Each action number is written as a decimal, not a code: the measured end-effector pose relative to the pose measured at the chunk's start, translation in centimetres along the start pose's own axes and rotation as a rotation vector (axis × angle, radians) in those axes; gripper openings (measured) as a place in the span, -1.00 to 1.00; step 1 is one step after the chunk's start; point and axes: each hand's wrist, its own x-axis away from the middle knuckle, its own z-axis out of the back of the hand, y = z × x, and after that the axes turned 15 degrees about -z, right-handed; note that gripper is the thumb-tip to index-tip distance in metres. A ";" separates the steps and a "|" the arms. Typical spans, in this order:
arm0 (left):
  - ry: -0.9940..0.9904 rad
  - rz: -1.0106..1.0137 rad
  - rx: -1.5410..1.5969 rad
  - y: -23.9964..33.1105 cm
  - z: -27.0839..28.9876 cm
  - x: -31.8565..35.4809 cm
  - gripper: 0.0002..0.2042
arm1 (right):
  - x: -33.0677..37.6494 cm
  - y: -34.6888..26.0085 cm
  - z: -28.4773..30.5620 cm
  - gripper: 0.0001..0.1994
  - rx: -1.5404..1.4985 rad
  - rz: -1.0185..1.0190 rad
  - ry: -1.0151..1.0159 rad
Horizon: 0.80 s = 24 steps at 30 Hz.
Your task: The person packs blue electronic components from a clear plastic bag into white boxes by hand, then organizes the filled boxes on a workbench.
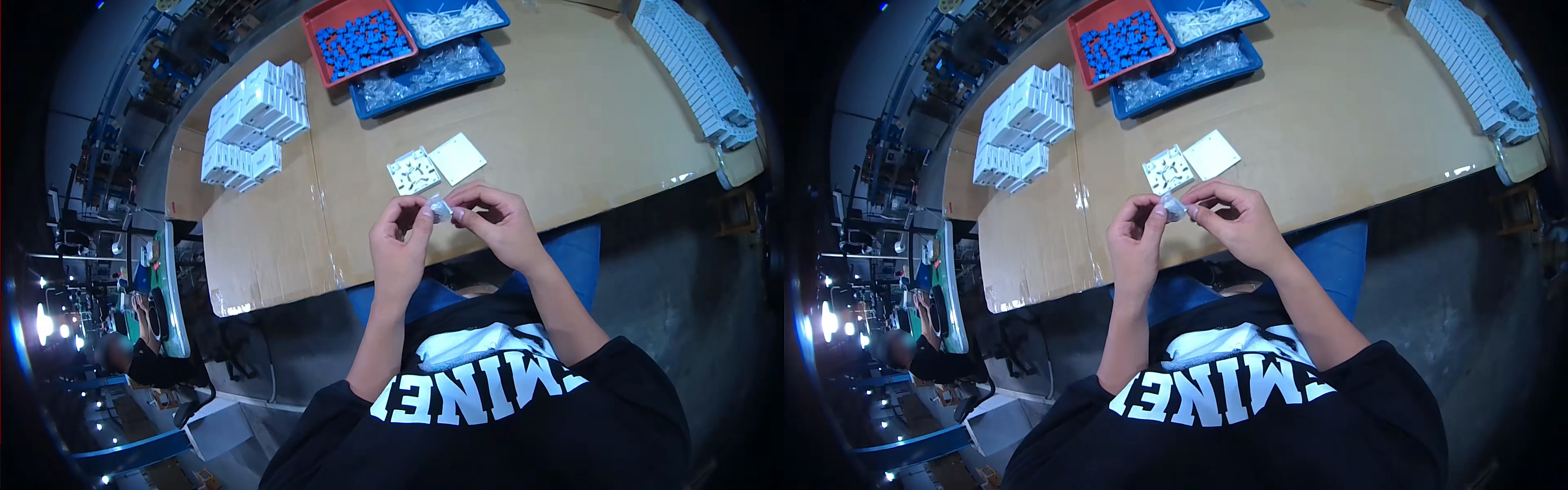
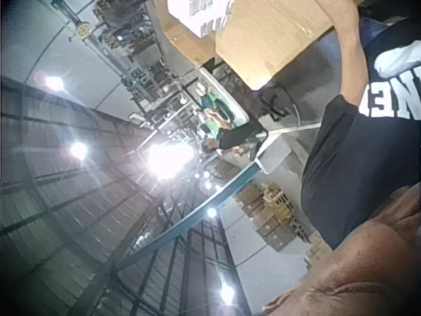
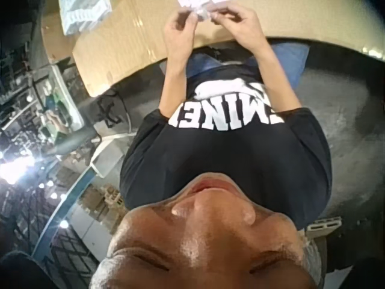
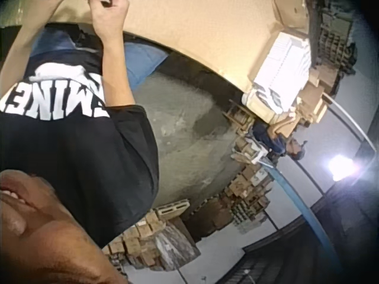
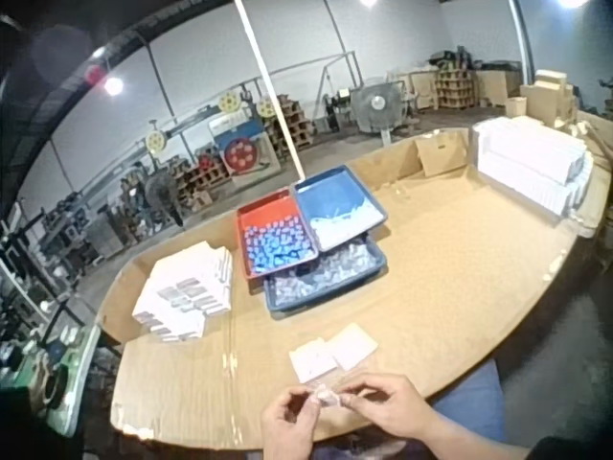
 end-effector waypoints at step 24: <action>-0.061 0.178 0.301 -4.1 -0.4 0.0 -0.66 | -2.4 1.6 0.9 -0.92 0.332 0.007 0.047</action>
